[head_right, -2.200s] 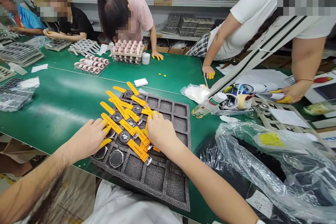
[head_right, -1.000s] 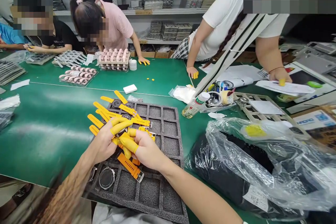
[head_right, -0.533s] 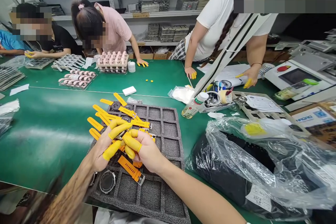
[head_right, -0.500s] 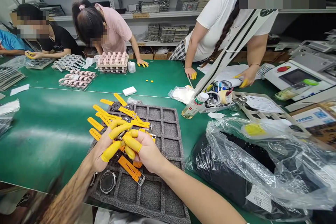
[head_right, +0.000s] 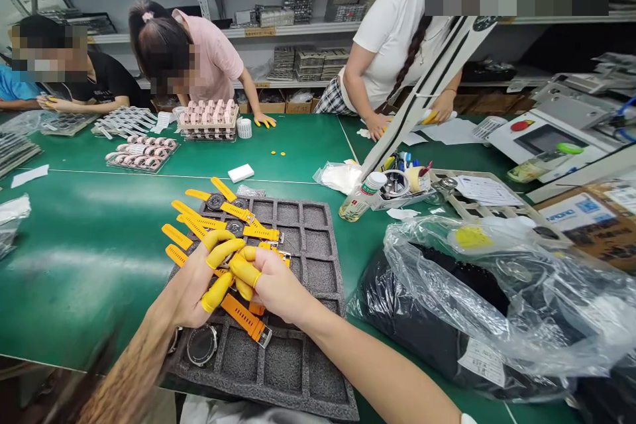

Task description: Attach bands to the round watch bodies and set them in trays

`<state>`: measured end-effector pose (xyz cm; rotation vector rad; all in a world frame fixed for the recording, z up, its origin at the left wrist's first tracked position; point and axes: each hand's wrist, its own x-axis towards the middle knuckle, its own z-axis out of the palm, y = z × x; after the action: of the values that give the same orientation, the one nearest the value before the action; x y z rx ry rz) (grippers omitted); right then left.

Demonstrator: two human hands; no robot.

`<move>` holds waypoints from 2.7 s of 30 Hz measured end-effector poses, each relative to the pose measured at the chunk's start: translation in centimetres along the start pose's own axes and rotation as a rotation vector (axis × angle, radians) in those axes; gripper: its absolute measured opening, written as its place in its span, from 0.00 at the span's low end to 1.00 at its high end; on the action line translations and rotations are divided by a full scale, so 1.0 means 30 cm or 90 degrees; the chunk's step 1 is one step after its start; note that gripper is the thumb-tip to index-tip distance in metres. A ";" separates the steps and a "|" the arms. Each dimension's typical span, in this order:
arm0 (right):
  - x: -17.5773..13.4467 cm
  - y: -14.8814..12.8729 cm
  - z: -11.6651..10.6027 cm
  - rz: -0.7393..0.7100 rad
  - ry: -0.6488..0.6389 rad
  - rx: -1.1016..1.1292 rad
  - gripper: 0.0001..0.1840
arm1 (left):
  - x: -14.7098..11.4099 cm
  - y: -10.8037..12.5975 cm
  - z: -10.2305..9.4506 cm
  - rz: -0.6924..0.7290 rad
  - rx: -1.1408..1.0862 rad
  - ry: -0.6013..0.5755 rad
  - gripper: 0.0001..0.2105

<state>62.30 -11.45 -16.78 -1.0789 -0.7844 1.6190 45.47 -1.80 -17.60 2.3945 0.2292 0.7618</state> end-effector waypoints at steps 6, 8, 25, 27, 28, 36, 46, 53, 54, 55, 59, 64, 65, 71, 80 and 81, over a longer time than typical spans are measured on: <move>-0.115 -0.068 -0.169 -0.150 0.164 -0.518 0.14 | -0.022 -0.047 0.036 -0.055 -0.110 0.083 0.16; -0.143 -0.058 -0.222 -0.128 0.229 -0.730 0.11 | -0.015 -0.047 0.041 -0.055 -0.140 0.117 0.12; -0.196 -0.058 -0.329 -0.292 -0.033 -0.635 0.12 | 0.011 -0.031 0.056 -0.396 -0.509 0.293 0.20; -0.185 -0.066 -0.310 -0.294 0.099 -0.447 0.14 | 0.012 -0.026 0.062 -0.392 -0.520 0.263 0.18; -0.178 -0.072 -0.288 -0.286 0.163 -0.340 0.15 | 0.013 -0.022 0.065 -0.389 -0.520 0.245 0.18; -0.066 -0.050 -0.054 -0.080 -0.030 0.102 0.33 | 0.004 -0.029 0.102 -0.328 -0.383 0.179 0.20; -0.036 0.032 -0.037 -0.073 -0.046 -0.011 0.25 | 0.011 -0.029 0.083 -0.086 -0.139 0.071 0.27; -0.029 0.039 -0.017 -0.108 0.001 0.041 0.25 | 0.020 -0.012 0.070 -0.051 -0.125 0.076 0.31; -0.030 0.037 -0.014 -0.103 0.007 0.049 0.25 | 0.020 -0.010 0.070 -0.051 -0.118 0.079 0.31; -0.031 0.035 -0.011 -0.093 0.010 0.057 0.25 | 0.019 -0.008 0.071 -0.053 -0.111 0.080 0.31; -0.038 0.027 -0.005 -0.058 0.004 0.105 0.25 | 0.012 0.001 0.073 -0.058 -0.114 0.083 0.29; -0.042 0.028 0.006 -0.086 0.029 0.117 0.26 | 0.002 0.009 0.071 -0.056 -0.215 0.045 0.24; -0.042 0.029 0.008 -0.086 0.025 0.118 0.26 | 0.002 0.010 0.071 -0.050 -0.217 0.045 0.23; -0.042 0.028 0.013 -0.091 0.009 0.116 0.26 | 0.011 0.014 0.079 -0.029 -0.090 0.086 0.22; -0.062 -0.001 0.010 -0.114 0.031 0.004 0.27 | 0.019 0.040 0.032 0.013 -0.087 0.034 0.27; -0.073 -0.014 0.004 -0.145 0.041 -0.054 0.26 | 0.018 0.048 0.015 0.009 -0.077 0.039 0.29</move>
<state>62.59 -13.43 -15.76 -1.0550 -0.9067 1.3635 46.14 -3.01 -16.78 2.2629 0.1867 0.8330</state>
